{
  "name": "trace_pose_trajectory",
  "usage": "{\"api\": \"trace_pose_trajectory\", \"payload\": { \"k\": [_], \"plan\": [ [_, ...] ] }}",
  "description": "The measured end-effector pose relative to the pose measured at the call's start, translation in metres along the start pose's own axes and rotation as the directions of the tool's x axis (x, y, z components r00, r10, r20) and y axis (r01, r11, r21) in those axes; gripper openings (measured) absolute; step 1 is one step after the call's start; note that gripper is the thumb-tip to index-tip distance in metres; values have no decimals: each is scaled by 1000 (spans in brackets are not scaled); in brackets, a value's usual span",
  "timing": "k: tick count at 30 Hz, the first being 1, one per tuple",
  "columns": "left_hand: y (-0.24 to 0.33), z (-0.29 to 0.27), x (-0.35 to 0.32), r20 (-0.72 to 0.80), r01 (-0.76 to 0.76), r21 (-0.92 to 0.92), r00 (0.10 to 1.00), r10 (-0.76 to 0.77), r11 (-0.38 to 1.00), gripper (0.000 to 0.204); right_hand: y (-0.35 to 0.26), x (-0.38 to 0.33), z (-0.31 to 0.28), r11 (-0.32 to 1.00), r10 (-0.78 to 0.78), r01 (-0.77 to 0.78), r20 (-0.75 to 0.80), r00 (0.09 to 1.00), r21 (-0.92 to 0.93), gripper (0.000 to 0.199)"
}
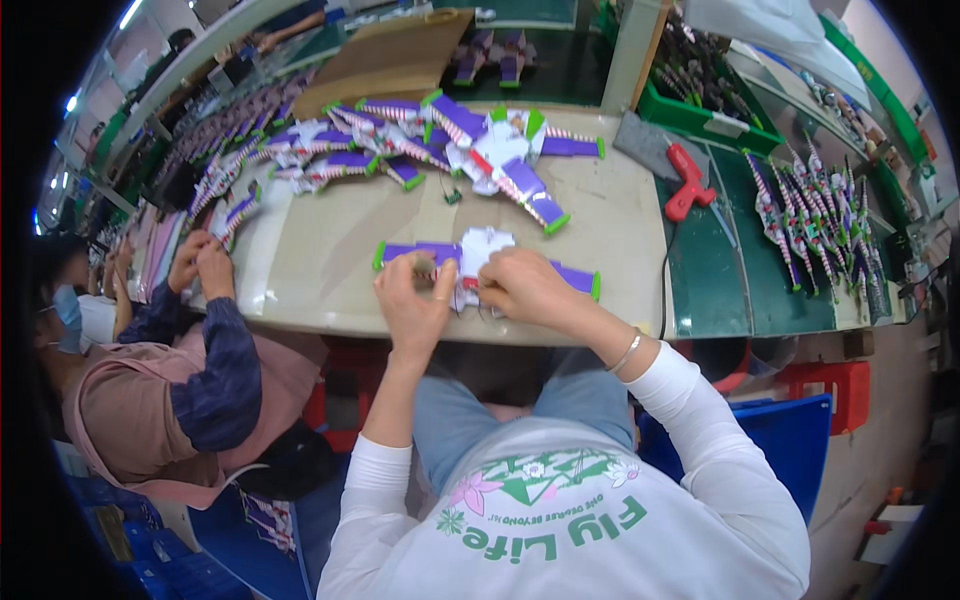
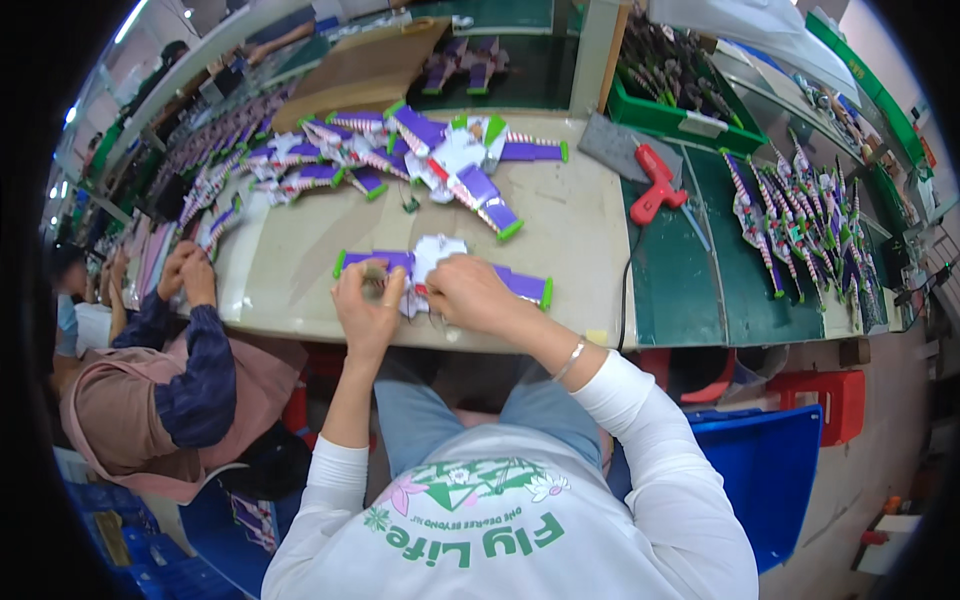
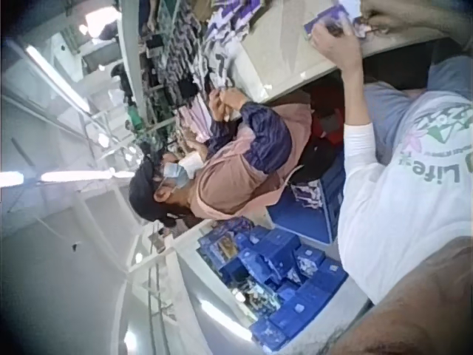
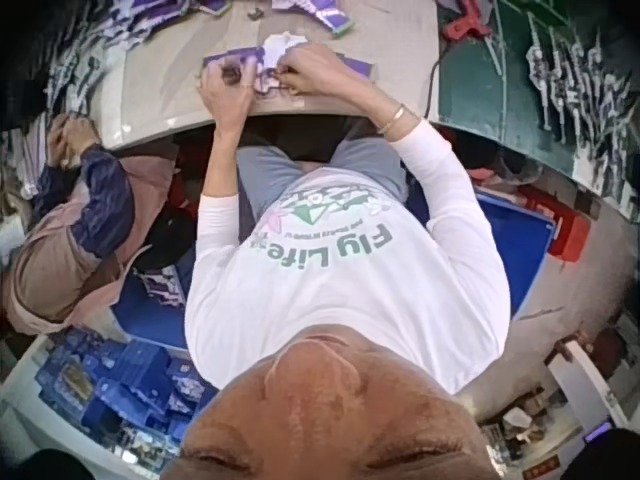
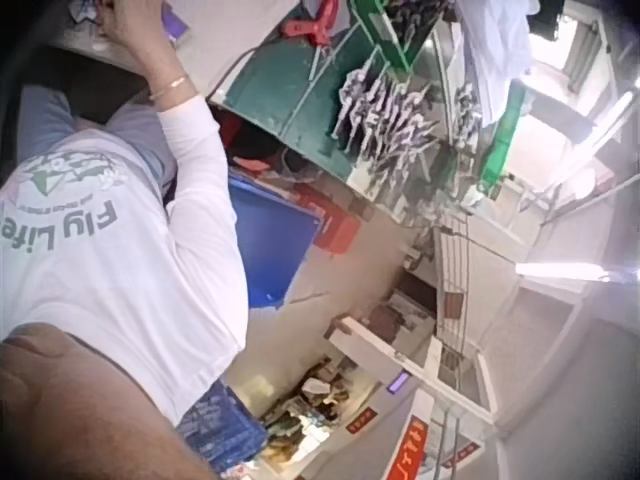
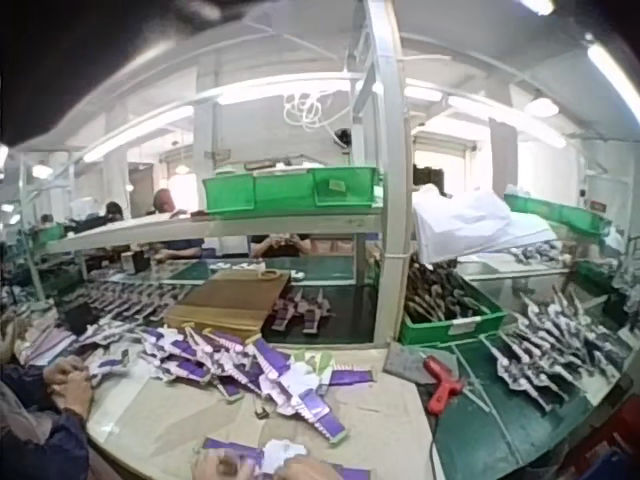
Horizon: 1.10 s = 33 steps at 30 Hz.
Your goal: The person assembles small, colorful decorative items at a factory workstation. They attach small components to a base using a hot glue gun and place the finished items into a green bin. The process is repetitive, involving picking up parts, applying glue, and assembling.
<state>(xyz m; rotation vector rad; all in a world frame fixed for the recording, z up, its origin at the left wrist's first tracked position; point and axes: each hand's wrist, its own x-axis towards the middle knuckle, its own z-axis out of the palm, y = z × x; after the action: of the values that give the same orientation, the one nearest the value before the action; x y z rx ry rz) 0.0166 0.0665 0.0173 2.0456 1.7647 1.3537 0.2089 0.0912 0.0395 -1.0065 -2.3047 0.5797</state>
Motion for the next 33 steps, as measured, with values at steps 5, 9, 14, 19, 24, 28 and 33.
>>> {"api": "trace_pose_trajectory", "payload": {
  "k": [5, 9, 14, 19, 24, 28, 33],
  "plan": [
    [-41, -39, 51, 214, -384, 53, 906, 365, 922, 46, 41, 20, -33, 923, 306, -240, -200, 931, 300, 33],
    [-45, -45, 43, 477, -241, -47, 847, 234, 969, 71, 70, 34, -35, 911, 316, -387, -359, 878, -146, 61],
    [-60, -72, 19, 553, 233, -326, 833, -15, 916, 64, 106, 25, -44, 925, 313, -356, -266, 912, -133, 55],
    [-78, -77, 53, 542, 428, -541, 835, -88, 724, 66, 73, -8, -67, 883, 328, -414, -342, 881, -221, 48],
    [-47, -28, 179, 336, 374, -535, 917, -216, 757, 49, 47, -54, -52, 856, 323, -434, -365, 873, -281, 56],
    [-83, 27, 275, 188, 343, -211, 933, -306, 915, 69, 33, -73, -42, 892, 238, -345, -345, 908, -291, 59],
    [-129, 95, 347, 87, 436, -42, 898, -432, 899, 74, 35, -84, -42, 910, 157, -254, -294, 943, -328, 66]
  ]
}}
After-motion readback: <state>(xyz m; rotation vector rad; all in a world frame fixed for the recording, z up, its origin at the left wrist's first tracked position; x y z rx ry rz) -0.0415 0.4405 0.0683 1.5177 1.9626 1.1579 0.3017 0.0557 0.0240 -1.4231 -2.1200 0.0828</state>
